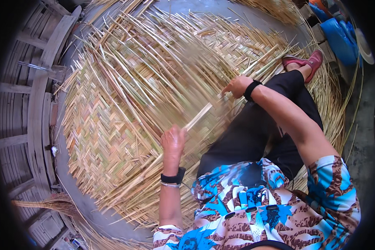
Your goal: Weaving long thin strips of natural material to create a large floor mat.
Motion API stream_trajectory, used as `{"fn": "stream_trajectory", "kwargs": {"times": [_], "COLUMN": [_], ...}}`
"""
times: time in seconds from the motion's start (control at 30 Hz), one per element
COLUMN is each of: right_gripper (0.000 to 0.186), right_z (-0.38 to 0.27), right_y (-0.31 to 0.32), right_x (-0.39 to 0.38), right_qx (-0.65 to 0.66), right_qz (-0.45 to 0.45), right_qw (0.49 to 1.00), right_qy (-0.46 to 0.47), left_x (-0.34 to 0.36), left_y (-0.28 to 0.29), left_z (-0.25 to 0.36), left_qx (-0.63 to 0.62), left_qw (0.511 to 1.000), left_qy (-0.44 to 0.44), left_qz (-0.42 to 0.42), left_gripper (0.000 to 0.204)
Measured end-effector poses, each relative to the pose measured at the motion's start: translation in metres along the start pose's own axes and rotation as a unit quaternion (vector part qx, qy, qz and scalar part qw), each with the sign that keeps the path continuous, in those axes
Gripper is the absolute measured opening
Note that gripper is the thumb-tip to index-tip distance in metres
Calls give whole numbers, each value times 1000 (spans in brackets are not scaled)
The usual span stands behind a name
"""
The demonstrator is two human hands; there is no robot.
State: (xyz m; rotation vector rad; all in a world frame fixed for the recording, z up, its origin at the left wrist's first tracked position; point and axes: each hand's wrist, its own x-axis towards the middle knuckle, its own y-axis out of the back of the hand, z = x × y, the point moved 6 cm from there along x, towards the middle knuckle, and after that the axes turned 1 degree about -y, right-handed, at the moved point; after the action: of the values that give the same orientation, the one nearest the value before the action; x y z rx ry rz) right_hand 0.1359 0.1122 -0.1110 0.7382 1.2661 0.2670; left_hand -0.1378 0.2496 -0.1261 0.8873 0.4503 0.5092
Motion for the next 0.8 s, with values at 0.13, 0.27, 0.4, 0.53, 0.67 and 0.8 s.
{"fn": "stream_trajectory", "kwargs": {"times": [0.13,0.27,0.4,0.53,0.67,0.8], "right_gripper": [62,64,65,60,18,24], "right_z": [4,-2,-3,4,-35,-105], "right_y": [-1,-1,-6,-7,28,34], "right_x": [2,-5,0,-1,-6,-1], "right_qx": [-6,5,1,41,3,241], "right_qz": [-14,-19,-10,-2,251,336], "right_qw": [1000,1000,1000,999,968,869], "right_qy": [6,-2,-4,4,19,272], "left_x": [5,13,27,21,15,22], "left_y": [16,7,-14,-10,-20,-15], "left_z": [-2,-6,8,30,-7,0], "left_qx": [6,-5,-4,-29,-156,-39], "left_qw": [1000,999,998,998,984,998], "left_qy": [-1,-5,-52,-47,36,23], "left_qz": [8,-43,-35,-30,-77,-35], "left_gripper": [38,41,39,34,34,29]}}
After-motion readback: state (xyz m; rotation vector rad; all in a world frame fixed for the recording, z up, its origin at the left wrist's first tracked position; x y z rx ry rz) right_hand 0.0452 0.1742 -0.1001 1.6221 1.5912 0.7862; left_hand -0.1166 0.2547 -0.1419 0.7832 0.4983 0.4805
